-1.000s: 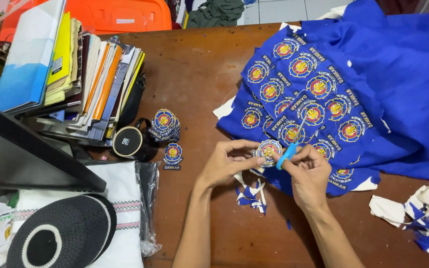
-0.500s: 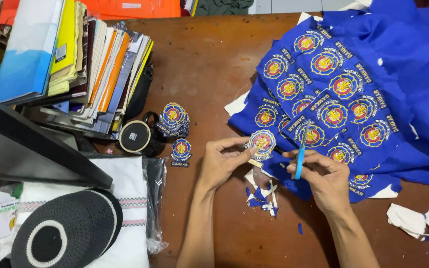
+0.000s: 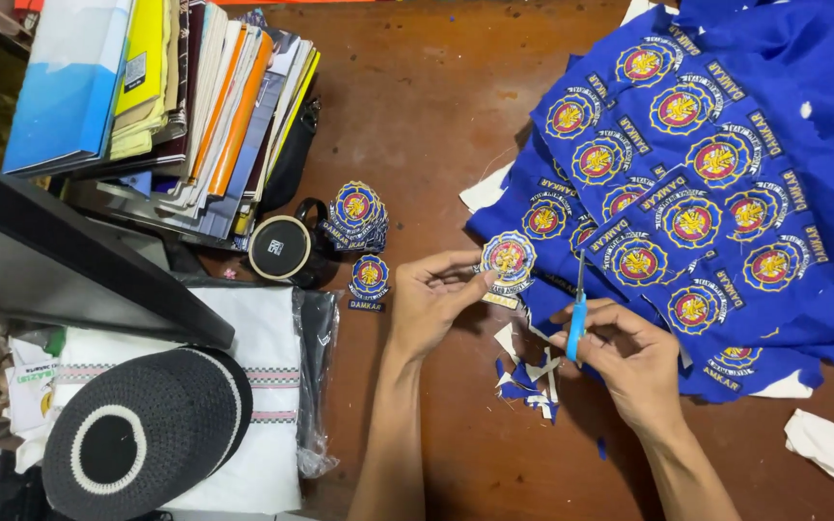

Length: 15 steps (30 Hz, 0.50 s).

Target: The person uses a pair of blue-handled scissors to cut a circular embroidered patch from a larger piece of blue fabric. They carefully trim the edges of the patch while holding it with their left hand and cutting with their right hand. The cut patch is then placed on the table next to a stack of previously cut patches.

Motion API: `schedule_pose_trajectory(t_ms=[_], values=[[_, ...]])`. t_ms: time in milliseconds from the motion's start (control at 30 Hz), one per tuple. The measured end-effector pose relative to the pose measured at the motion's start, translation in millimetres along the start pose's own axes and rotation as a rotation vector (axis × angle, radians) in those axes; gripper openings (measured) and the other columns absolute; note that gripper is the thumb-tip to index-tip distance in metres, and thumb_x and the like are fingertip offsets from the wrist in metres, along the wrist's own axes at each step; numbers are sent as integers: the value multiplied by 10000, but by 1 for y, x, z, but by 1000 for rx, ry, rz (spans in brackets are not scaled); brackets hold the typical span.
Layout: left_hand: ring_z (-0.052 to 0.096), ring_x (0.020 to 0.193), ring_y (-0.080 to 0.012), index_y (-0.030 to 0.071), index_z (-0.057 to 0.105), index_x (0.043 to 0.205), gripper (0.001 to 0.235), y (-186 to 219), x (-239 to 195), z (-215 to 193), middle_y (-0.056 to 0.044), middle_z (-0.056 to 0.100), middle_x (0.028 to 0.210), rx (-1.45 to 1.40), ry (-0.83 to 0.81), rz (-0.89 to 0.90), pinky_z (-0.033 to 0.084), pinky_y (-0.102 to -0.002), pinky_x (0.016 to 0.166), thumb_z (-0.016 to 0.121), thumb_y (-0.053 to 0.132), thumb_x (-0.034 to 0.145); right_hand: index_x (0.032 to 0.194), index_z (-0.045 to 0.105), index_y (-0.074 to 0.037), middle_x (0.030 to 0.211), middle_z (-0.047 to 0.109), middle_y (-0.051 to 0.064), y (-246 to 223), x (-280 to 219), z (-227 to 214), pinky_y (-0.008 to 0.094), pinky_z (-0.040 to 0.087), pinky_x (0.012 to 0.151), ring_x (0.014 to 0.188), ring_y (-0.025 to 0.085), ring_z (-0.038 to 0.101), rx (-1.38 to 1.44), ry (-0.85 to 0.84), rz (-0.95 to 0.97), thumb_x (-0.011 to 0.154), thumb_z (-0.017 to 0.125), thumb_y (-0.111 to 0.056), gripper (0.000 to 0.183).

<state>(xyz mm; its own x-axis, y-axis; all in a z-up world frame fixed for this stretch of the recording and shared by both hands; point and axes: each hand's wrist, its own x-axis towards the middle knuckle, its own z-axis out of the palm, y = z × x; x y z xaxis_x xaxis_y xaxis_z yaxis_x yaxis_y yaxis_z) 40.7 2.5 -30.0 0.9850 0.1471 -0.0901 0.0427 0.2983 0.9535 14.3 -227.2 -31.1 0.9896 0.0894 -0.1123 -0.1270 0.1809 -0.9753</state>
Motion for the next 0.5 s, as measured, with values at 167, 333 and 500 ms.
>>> schedule_pose_trajectory(t_ms=[167,333,500], values=[[725,847,-109,-25,763,1083,310,-9,2,-10,-128,790,963,62,61,14,636,-230,764,836,33,788,841,678,34,961,710,187,-3,0,4,251,546,536,800,219,663,-8,48,-25,775,766,88,123],[728,891,-123,-34,754,1073,242,22,-3,-13,-105,778,986,93,158,73,638,-252,831,781,63,852,840,656,-14,927,706,135,4,4,2,207,473,605,679,137,596,-17,149,-66,810,785,50,146],[701,929,-118,80,789,1035,196,70,-19,-27,-51,759,992,579,392,554,574,-238,902,775,-26,872,865,634,-2,912,651,113,3,1,5,186,491,636,644,123,546,-26,173,-130,835,792,77,179]])
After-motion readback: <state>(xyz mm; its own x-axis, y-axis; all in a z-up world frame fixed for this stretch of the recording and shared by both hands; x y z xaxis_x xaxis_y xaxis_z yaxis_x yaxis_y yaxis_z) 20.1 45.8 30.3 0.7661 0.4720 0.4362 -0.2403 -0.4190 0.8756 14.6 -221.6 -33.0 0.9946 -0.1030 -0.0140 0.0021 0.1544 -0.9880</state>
